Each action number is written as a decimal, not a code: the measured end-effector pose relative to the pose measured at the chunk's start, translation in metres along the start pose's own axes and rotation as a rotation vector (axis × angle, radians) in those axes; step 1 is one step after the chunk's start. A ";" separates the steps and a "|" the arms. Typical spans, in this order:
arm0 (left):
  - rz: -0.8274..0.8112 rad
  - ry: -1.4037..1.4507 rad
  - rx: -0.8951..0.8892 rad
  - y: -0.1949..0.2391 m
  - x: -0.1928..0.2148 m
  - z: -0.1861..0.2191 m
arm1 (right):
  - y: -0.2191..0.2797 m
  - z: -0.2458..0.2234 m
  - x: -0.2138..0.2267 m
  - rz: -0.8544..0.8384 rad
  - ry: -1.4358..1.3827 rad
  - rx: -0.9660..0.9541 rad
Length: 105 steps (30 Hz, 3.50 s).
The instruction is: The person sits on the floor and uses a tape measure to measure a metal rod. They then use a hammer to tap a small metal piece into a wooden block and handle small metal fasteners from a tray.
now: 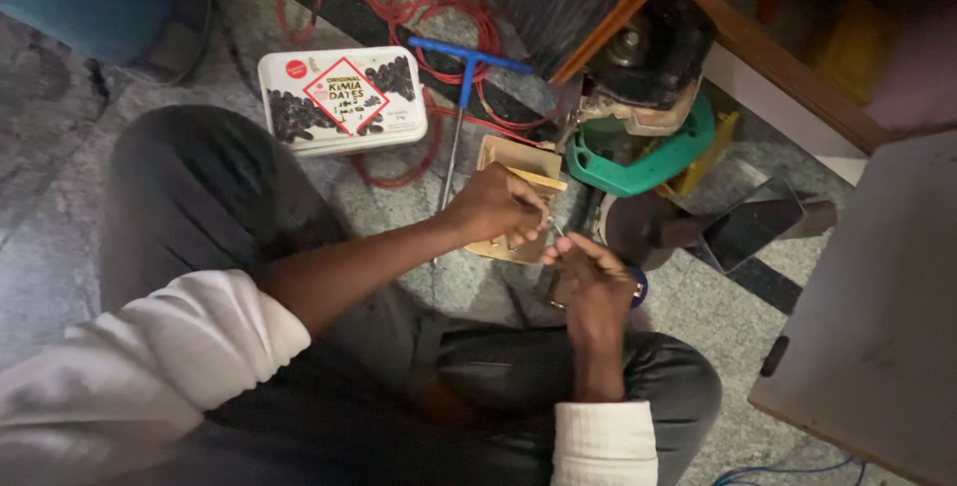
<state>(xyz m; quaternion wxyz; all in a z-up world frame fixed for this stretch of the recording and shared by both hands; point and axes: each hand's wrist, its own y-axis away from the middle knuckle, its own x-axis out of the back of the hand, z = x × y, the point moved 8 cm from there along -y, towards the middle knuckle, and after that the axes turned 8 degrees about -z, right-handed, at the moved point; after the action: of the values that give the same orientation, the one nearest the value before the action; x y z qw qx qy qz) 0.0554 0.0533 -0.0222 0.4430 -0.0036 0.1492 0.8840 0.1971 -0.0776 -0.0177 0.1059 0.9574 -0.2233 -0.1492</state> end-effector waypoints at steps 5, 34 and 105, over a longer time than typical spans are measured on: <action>-0.048 0.061 0.001 0.000 -0.009 0.000 | -0.002 -0.003 -0.006 -0.024 0.079 0.019; 0.249 -1.189 -0.031 -0.007 0.034 0.015 | -0.016 0.063 0.032 -0.109 0.327 -0.204; 0.322 -1.038 0.020 -0.019 0.049 -0.002 | 0.024 -0.002 -0.049 -0.048 1.268 0.532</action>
<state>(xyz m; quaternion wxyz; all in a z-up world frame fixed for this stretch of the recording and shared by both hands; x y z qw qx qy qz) 0.0401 0.1016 -0.0359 0.3176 0.4604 -0.0820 0.8249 0.1461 -0.0762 0.0020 -0.0258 0.8580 -0.1260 0.4974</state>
